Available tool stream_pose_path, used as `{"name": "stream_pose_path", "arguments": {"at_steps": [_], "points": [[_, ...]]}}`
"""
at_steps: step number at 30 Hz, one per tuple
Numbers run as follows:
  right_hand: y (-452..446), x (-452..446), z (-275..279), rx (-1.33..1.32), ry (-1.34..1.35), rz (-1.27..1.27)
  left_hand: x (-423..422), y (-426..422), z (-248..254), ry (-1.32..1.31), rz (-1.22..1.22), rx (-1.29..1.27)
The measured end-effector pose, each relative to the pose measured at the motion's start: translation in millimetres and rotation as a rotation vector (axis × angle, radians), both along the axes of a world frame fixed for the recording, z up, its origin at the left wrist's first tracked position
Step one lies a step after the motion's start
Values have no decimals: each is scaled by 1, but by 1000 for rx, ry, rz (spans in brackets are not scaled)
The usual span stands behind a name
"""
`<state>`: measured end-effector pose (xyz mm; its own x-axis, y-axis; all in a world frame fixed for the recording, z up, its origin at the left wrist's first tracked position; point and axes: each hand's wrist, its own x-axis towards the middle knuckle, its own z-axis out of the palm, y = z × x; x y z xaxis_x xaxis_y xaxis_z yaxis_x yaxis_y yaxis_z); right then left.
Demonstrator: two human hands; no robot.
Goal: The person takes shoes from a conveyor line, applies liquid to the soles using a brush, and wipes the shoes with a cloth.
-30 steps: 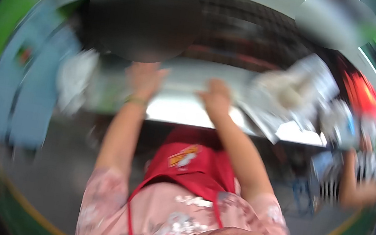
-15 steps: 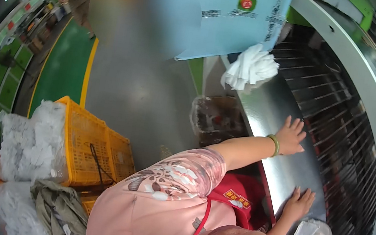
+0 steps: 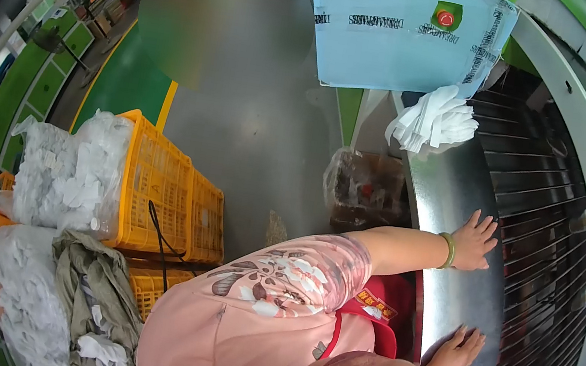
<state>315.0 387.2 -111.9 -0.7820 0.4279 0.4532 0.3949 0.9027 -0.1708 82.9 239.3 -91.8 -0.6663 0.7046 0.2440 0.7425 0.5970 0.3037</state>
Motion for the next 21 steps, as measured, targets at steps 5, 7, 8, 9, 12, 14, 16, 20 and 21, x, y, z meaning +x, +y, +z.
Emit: {"name": "stream_pose_path", "arguments": {"at_steps": [5,7,8,9,12,14,16,20,21], "points": [[4,2,-5,-40,42,36,1,-1,5,-5,23,-23],[1,2,-4,-55,47,31,1,-1,4,-11,27,-17],[0,2,-1,-62,50,35,2,0,4,-19,28,-7],[-1,3,0,-72,56,38,2,1,3,-13,27,-15],[5,7,-3,-115,64,58,4,4,1,6,18,-18],[4,10,-3,-153,65,63,5,4,2,-5,17,-15],[0,9,-2,-193,60,69,2,4,0,-36,18,-39],[-2,8,5,-205,-40,137,-6,4,-2,-93,-86,-77],[-3,7,13,-174,-82,163,-7,2,1,-122,-137,-51]]}}
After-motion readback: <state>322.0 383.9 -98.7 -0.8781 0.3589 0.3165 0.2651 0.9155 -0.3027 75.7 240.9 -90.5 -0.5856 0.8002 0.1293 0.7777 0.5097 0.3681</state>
